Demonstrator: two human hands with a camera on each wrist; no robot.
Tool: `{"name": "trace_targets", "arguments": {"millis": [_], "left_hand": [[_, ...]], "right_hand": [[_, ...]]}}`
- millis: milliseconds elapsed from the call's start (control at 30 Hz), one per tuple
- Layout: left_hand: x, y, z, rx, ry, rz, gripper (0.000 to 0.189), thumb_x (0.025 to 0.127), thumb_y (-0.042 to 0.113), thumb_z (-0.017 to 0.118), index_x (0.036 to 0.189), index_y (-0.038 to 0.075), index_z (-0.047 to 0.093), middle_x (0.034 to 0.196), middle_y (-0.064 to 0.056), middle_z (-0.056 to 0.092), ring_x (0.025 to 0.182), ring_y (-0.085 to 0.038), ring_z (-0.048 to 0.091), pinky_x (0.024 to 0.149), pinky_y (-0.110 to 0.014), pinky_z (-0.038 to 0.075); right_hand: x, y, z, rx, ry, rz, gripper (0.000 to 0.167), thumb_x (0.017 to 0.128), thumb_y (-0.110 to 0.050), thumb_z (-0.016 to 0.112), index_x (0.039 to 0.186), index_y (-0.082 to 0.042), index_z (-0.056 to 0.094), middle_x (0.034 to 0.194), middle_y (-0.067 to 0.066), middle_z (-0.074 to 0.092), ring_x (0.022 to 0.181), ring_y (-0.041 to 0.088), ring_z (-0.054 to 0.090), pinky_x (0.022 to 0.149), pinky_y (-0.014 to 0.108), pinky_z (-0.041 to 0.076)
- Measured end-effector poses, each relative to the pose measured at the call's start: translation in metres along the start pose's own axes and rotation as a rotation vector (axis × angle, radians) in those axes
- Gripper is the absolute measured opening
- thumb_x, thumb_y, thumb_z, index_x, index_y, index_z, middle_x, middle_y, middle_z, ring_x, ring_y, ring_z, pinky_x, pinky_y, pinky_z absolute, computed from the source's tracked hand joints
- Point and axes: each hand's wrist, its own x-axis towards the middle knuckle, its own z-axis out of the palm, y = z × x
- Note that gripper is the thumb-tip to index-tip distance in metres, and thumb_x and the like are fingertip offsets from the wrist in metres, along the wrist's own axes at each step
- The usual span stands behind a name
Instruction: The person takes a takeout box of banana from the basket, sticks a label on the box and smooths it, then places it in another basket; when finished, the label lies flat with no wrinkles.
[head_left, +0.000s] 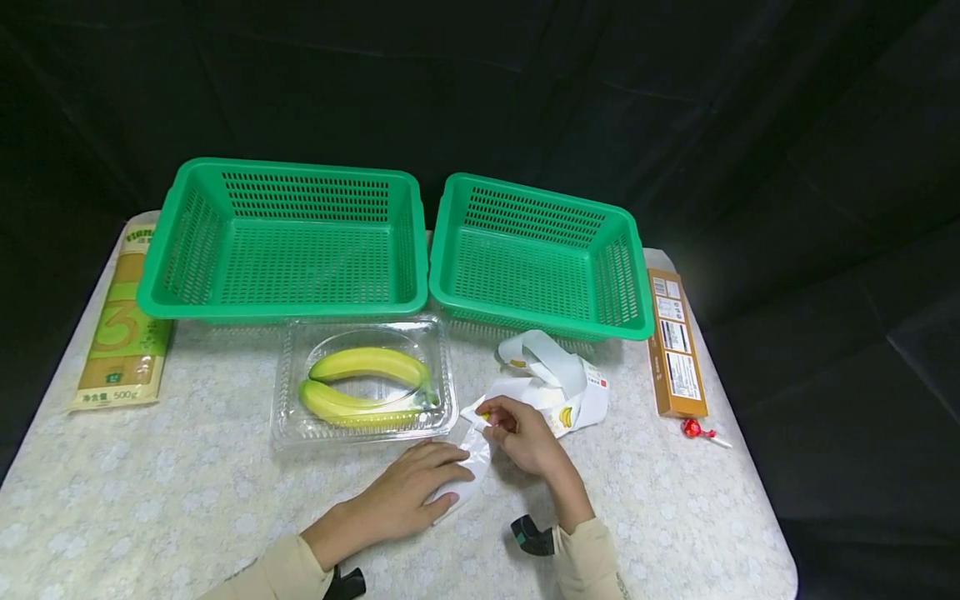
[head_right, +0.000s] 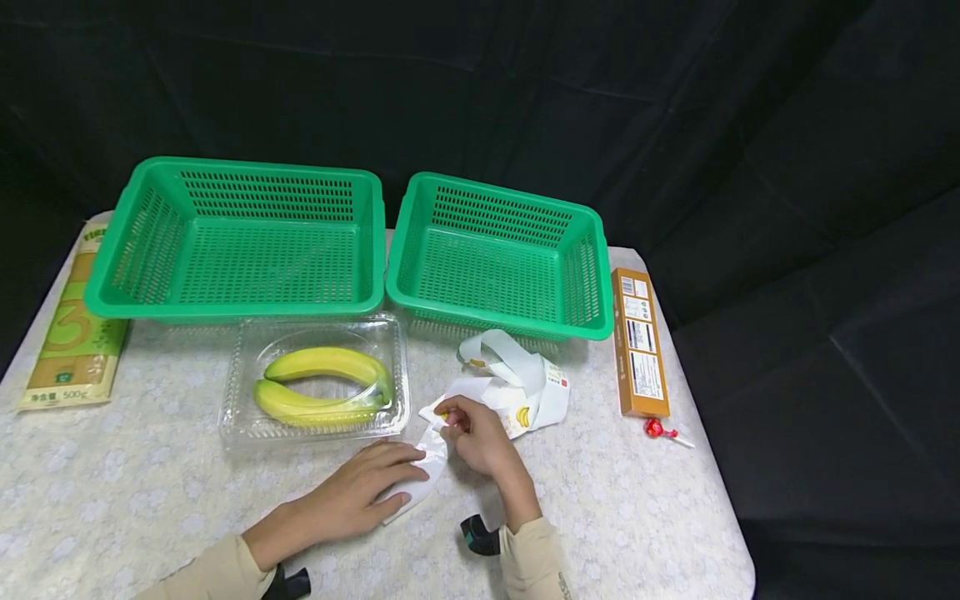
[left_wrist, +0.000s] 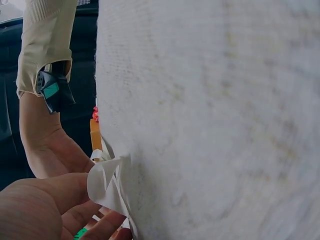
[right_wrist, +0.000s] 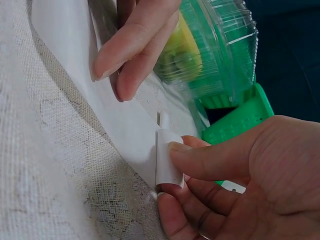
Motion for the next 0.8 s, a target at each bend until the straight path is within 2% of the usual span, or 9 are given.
{"name": "trace_targets", "arguments": {"millis": [167,533,800], "left_hand": [[0.0008,-0.0004,0.0002,-0.004,-0.010,-0.013,0.029,0.097,0.022,0.063,0.126,0.019,0.068,0.143,-0.002,0.059,0.138,-0.022,0.050,0.119,-0.047,0.035],[-0.0006,-0.0021,0.0010,0.007,0.022,0.011,0.029,0.096,0.023,0.064,0.125,0.018,0.068,0.142,-0.002,0.060,0.137,-0.023,0.051,0.118,-0.046,0.037],[-0.0003,-0.0020,0.0016,0.019,0.029,0.019,0.028,0.096,0.023,0.065,0.124,0.019,0.069,0.141,-0.002,0.061,0.136,-0.022,0.052,0.118,-0.045,0.038]], "right_hand": [[0.0001,-0.0013,0.0000,0.000,0.011,0.016,0.025,0.089,0.004,0.067,0.110,-0.009,0.071,0.090,0.010,0.065,0.074,0.011,0.054,0.064,0.020,0.043],[0.0010,-0.0019,-0.0006,0.028,0.058,0.013,0.022,0.090,0.002,0.068,0.107,-0.011,0.073,0.090,0.010,0.067,0.076,0.012,0.057,0.065,0.021,0.045],[0.0008,-0.0021,-0.0013,0.021,0.073,0.009,0.021,0.090,0.002,0.068,0.106,-0.011,0.073,0.093,0.006,0.071,0.083,0.012,0.063,0.075,0.024,0.051]]}}
